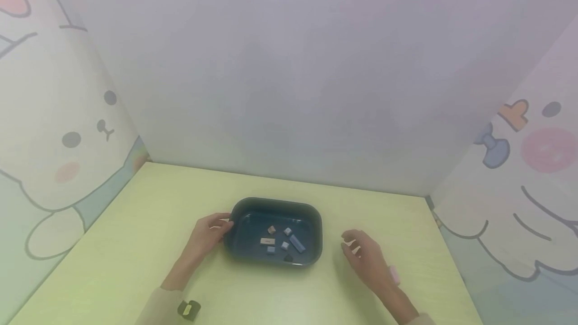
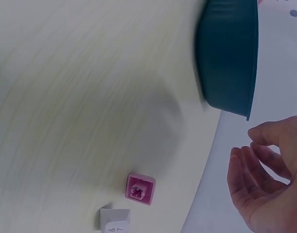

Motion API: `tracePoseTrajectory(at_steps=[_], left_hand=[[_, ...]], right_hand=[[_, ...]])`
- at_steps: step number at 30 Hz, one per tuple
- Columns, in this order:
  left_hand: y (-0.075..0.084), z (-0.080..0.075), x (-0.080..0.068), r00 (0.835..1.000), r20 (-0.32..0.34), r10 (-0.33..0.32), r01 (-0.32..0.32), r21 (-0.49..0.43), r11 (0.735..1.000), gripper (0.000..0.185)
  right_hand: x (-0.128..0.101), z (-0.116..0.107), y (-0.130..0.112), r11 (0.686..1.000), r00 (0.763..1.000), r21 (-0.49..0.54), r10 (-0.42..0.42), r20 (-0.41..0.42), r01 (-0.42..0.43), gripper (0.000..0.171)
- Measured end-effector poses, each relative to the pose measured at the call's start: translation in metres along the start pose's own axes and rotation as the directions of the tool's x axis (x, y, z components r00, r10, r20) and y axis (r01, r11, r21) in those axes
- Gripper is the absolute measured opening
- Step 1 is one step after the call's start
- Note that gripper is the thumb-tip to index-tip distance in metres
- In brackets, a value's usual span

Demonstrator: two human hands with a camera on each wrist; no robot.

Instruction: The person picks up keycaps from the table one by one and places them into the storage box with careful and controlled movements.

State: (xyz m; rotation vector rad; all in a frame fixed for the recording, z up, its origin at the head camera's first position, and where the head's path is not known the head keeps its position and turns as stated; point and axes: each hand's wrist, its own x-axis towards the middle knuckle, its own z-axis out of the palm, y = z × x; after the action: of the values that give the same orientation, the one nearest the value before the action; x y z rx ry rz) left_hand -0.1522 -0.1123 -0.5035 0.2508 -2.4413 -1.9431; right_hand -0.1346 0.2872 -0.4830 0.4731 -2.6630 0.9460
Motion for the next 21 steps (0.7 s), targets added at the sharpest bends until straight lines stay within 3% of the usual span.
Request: tracePoseTrajectory(at_steps=[12, 21], left_hand=[[0.000, 0.000, 0.000, 1.000, -0.005, -0.002, 0.002, 0.005, 1.000, 0.029], [0.000, 0.000, 0.000, 1.000, -0.002, -0.004, 0.004, 0.005, 1.000, 0.029]], right_hand=[[-0.014, -0.003, 0.012, 0.992, 0.991, -0.018, 0.124, 0.046, -0.123, 0.023], [-0.024, -0.007, 0.018, 0.991, 0.992, -0.036, 0.129, 0.006, -0.129, 0.022]])
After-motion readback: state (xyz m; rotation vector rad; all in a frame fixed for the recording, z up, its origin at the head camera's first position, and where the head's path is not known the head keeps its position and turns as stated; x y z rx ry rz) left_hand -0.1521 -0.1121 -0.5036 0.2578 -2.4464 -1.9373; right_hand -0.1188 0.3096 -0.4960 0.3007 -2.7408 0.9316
